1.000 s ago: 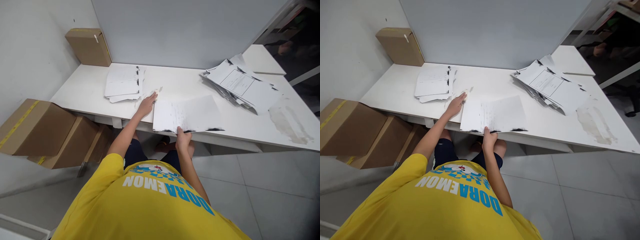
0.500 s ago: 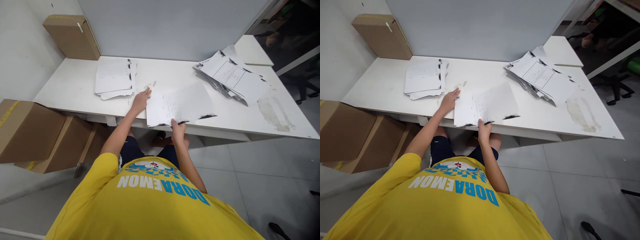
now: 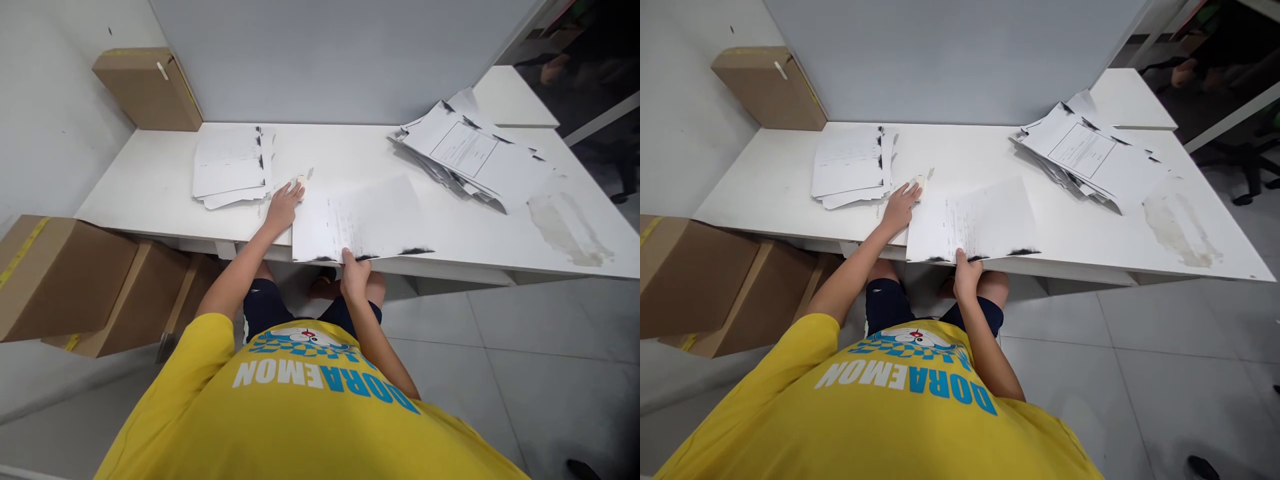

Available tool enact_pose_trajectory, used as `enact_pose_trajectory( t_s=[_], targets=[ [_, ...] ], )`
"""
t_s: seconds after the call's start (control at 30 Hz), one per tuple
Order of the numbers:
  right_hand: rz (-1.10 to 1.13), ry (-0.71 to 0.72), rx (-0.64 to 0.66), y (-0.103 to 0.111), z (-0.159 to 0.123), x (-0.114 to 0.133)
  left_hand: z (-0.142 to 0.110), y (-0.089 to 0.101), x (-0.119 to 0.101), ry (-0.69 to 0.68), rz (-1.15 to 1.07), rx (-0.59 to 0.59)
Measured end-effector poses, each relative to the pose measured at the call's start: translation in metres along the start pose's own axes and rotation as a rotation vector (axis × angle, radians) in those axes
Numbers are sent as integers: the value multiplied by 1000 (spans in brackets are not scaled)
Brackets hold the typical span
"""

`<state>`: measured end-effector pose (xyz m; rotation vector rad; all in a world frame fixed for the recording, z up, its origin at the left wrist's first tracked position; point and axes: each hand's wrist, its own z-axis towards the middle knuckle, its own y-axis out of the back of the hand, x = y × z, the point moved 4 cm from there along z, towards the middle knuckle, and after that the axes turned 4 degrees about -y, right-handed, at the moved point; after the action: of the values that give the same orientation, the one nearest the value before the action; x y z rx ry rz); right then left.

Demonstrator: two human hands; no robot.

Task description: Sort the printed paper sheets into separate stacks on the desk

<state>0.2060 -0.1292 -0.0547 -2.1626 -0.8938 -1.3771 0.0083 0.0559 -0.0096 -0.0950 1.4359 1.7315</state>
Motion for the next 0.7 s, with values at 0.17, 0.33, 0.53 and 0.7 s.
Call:
enact_pose_trajectory(
  t_s=[0.17,0.33,0.53,0.7],
  targets=[
    [-38,-16,24,1,1,-1,-1,3,-1,6,-40,10],
    [-44,-3,25,1,0,2,-2,1,1,-1,-7,29],
    [-25,24,48,-1,-1,1,0,1,4,8,-69,42],
    [-8,103,90,2,0,-2,0,4,4,15,-130,12]
  ],
)
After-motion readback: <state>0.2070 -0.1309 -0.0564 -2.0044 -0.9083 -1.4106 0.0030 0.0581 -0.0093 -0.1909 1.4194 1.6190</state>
